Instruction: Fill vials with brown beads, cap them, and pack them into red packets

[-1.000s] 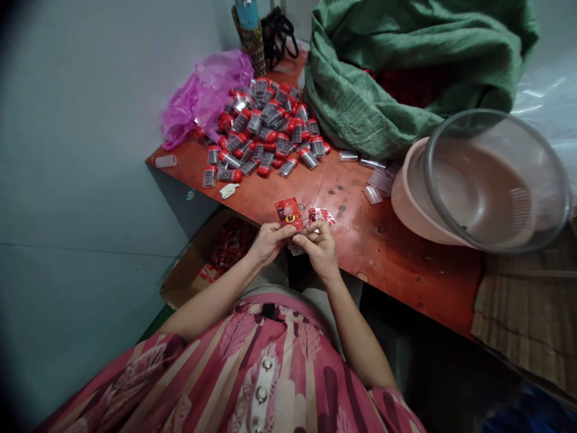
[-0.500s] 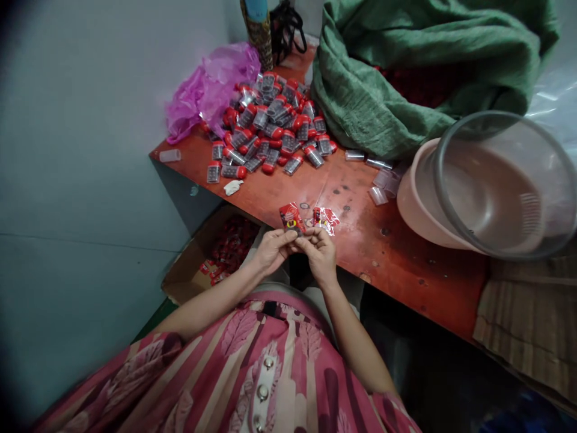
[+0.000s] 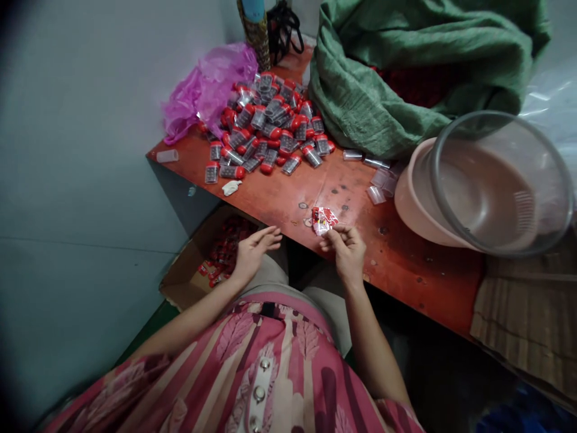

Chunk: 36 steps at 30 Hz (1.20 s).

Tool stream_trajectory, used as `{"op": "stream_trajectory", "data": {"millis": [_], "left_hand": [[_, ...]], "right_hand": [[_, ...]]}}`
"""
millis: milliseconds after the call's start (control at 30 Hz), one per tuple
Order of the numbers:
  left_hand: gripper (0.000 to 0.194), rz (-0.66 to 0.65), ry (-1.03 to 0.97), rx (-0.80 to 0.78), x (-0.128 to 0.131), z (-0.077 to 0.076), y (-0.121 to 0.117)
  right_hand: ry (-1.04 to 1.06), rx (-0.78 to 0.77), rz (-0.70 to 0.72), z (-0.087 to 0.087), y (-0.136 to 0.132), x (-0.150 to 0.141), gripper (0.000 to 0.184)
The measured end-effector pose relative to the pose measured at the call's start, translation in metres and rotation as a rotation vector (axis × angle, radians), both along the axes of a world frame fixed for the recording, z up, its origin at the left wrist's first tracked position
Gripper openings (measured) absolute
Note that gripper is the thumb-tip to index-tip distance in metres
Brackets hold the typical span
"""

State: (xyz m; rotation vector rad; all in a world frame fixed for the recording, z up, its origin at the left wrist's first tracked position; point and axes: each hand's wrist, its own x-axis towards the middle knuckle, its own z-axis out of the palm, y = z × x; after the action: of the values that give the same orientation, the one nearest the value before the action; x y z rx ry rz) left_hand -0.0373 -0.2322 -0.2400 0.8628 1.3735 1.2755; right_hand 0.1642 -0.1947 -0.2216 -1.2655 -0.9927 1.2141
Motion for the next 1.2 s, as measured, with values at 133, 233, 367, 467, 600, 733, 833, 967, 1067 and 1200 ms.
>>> {"op": "stream_trajectory", "data": {"millis": [133,233,367,467,600,733,833,967,1067,1200], "left_hand": [[0.047,-0.367,0.818,0.451,0.040,0.005,0.047],[0.044,-0.421,1.198,0.453,0.060,-0.002,0.072],[0.032,-0.415,1.282,0.443,0.067,-0.017,0.082],[0.029,-0.366,1.219,0.496,0.066,-0.023,0.081],[0.027,-0.299,1.054,0.541,0.062,-0.017,0.076],[0.029,-0.219,0.674,0.475,0.049,0.000,0.065],[0.035,-0.139,0.244,0.250,0.031,0.008,0.058],[0.032,-0.107,-0.305,-0.062,-0.001,0.003,0.048],[0.032,0.064,-0.429,-0.127,-0.026,0.001,0.040],[0.032,0.209,-0.425,-0.168,-0.050,0.002,0.026]], "right_hand": [[-0.037,0.009,-0.060,0.000,-0.002,0.012,0.019],[-0.050,-0.007,-0.065,0.000,-0.007,0.015,0.018],[-0.089,-0.015,-0.068,-0.001,-0.007,0.020,0.018],[-0.172,0.036,-0.097,-0.003,0.004,0.020,0.019],[-0.250,0.087,-0.068,-0.002,0.026,0.010,0.034],[-0.134,0.043,0.084,0.006,0.042,-0.008,0.040],[-0.064,0.011,0.214,0.014,0.051,-0.026,0.042],[-0.113,-0.065,0.493,0.020,0.067,-0.058,0.040],[-0.336,0.063,0.623,0.021,0.086,-0.092,0.026],[-0.875,0.452,0.656,0.026,0.118,-0.157,0.019]]}}
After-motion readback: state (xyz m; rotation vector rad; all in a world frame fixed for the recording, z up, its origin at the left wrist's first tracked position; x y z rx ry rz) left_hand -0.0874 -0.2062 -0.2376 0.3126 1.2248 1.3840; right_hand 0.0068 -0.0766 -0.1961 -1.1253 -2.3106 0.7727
